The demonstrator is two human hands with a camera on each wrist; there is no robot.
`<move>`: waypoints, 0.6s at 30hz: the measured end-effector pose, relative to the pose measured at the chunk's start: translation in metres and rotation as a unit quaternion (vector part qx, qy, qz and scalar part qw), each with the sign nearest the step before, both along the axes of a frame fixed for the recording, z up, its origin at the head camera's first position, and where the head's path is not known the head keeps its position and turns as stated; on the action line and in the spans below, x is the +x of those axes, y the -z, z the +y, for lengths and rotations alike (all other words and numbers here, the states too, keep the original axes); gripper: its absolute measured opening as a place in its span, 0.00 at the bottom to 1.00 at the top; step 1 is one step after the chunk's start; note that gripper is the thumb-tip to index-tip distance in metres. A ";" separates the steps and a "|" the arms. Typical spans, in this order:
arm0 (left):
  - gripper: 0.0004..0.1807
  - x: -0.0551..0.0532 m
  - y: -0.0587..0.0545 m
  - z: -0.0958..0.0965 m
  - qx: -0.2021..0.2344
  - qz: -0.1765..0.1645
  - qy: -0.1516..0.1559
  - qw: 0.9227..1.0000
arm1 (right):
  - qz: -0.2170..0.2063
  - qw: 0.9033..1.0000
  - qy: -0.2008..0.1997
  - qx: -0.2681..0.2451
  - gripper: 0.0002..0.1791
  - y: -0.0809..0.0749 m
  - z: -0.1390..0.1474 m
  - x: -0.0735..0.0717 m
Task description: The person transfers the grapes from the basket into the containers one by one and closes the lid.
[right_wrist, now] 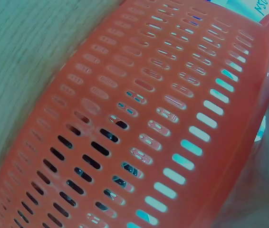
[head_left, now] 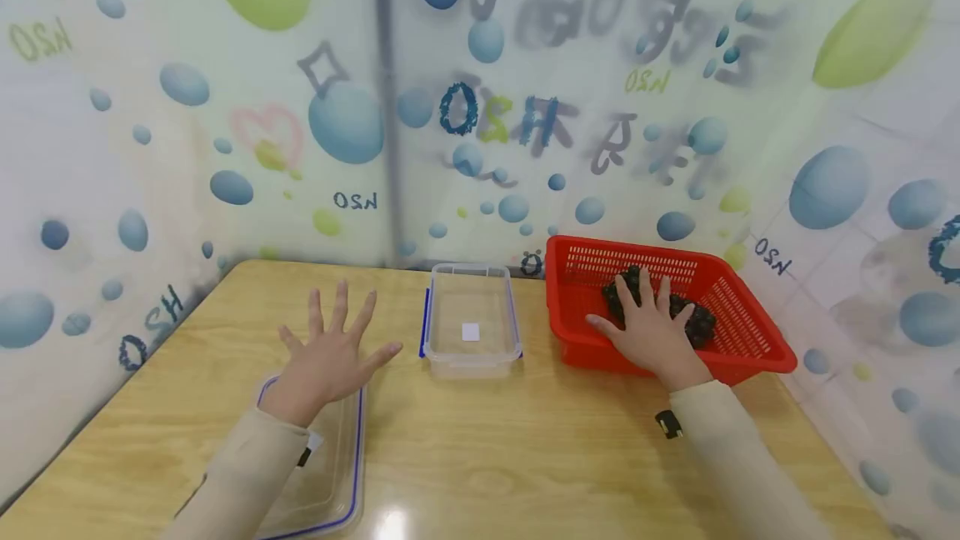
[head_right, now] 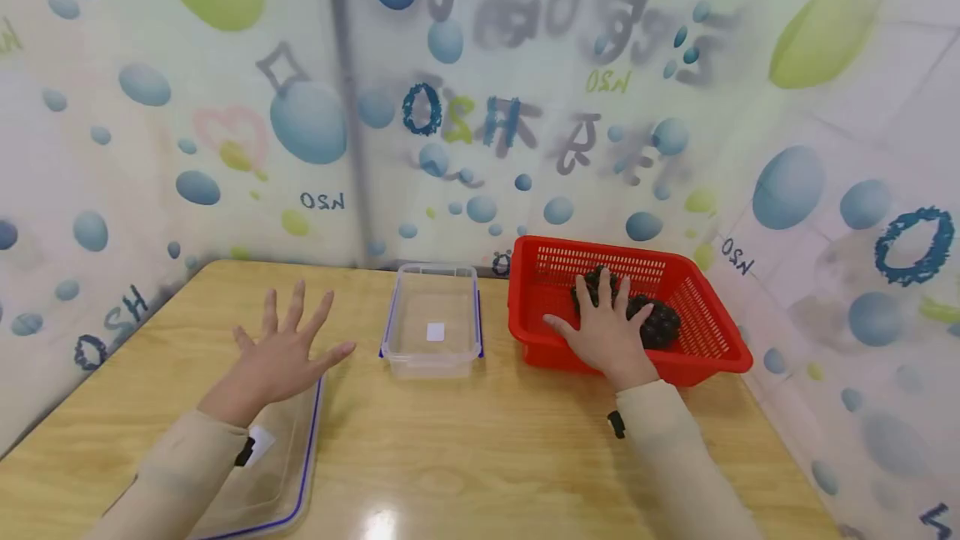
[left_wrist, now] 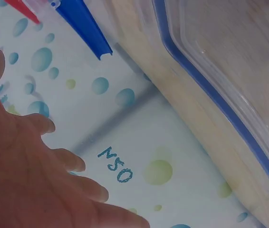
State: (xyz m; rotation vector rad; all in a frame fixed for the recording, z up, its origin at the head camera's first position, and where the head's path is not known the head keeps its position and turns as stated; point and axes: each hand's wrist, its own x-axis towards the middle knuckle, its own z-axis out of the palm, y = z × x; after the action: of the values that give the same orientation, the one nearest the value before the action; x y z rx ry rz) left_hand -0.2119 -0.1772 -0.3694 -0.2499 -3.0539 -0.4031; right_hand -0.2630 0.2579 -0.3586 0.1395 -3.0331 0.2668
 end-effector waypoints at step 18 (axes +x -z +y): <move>0.42 -0.063 0.012 0.030 0.228 -0.053 0.149 0.961 | -0.069 0.996 -0.008 -0.049 0.54 -0.013 0.019 -0.038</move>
State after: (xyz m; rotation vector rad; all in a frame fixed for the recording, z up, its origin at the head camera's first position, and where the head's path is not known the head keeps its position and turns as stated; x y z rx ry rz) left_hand -0.2744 -0.1476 -0.3817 -0.6773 -2.9085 -1.1480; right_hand -0.3014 0.2772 -0.3456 0.1433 -3.1485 0.4432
